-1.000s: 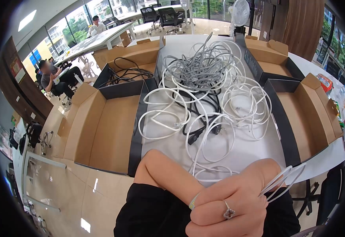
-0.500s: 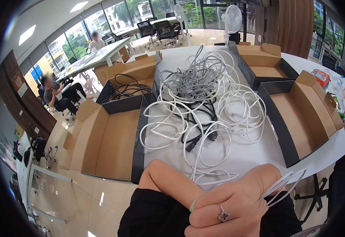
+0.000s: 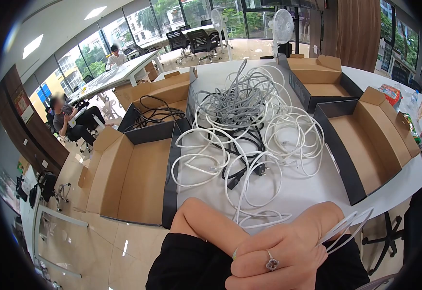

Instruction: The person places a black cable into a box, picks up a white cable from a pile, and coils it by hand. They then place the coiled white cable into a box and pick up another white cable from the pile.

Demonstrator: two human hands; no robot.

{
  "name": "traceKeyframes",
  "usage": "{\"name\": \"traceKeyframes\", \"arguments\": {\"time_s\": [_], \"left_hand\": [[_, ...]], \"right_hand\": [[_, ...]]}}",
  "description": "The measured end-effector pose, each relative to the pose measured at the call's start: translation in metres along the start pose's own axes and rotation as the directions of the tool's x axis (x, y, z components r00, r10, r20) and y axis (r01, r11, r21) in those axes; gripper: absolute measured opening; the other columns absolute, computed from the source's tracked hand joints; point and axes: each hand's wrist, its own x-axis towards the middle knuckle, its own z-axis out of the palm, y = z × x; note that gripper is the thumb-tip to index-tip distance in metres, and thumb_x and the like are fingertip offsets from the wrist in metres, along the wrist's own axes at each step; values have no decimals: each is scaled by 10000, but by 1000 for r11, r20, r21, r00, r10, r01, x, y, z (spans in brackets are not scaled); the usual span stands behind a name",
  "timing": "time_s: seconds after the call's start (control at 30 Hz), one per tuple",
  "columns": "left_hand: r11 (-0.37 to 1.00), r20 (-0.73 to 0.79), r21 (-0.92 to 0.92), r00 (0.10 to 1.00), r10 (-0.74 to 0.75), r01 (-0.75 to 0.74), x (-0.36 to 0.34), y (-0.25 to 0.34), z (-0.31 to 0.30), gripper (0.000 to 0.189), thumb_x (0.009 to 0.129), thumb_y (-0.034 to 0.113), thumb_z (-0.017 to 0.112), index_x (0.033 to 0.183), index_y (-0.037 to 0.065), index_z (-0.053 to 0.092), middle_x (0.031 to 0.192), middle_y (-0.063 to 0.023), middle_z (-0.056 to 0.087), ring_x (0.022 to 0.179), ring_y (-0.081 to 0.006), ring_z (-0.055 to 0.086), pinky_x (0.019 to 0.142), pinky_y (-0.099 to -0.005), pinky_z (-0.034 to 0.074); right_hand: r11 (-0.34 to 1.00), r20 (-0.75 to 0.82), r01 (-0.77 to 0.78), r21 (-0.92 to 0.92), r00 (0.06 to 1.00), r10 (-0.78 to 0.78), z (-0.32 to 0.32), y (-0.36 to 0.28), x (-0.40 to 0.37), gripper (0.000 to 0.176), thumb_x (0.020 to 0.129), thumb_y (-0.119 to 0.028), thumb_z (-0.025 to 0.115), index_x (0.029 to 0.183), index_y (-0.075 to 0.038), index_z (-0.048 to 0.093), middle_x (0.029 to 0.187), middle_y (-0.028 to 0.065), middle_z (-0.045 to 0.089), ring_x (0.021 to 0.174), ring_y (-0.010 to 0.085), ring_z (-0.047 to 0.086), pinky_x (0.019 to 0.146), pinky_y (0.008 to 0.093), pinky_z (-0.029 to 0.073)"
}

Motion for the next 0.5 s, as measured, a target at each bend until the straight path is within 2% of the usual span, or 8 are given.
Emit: {"name": "traceKeyframes", "arguments": {"time_s": [0.07, 0.1, 0.2, 0.27, 0.5], "left_hand": [[1000, 2, -1, 1000, 2, -2, 1, 0, 0, 258, 768, 234, 512, 623, 26, 468, 558, -77, 446, 474, -174, 441, 419, -287, 315], [1000, 3, -4, 1000, 4, -4, 1, 0, 1, 258, 768, 235, 512, 622, 27, 467, 557, -76, 445, 474, -173, 440, 420, -286, 314], [1000, 6, -5, 1000, 7, -7, 1, 0, 0, 259, 768, 235, 514, 620, 28, 465, 556, -72, 440, 474, -171, 436, 421, -285, 311], [1000, 3, -1, 1000, 11, -11, 1, 1, 0, 260, 769, 236, 515, 619, 30, 464, 555, -70, 437, 474, -170, 434, 421, -284, 310], [1000, 0, -12, 1000, 22, -22, 2, 1, -1, 262, 770, 237, 519, 615, 34, 460, 551, -62, 426, 474, -166, 425, 424, -281, 304]], "right_hand": [[993, -89, 54, 107, 995, -45, -6, 10, 19, 357, 666, -98, 682, 489, -95, 373, 511, -5, 316, 404, 96, 335, 362, 218, 246], [993, -91, 55, 104, 995, -45, -5, 9, 17, 357, 666, -98, 682, 489, -95, 373, 511, -5, 316, 404, 96, 335, 362, 218, 246], [999, -87, 15, 50, 996, -10, -3, 4, 13, 325, 685, -116, 678, 525, -92, 396, 544, 2, 329, 448, 111, 371, 390, 222, 276], [992, -10, -5, 127, 1000, 6, -11, 6, 18, 303, 692, -127, 675, 548, -88, 411, 557, 9, 336, 472, 123, 385, 406, 224, 288], [999, -41, 22, 44, 999, -21, -6, 6, 9, 299, 690, -127, 674, 550, -86, 413, 559, 10, 336, 472, 125, 384, 404, 229, 285]]}}
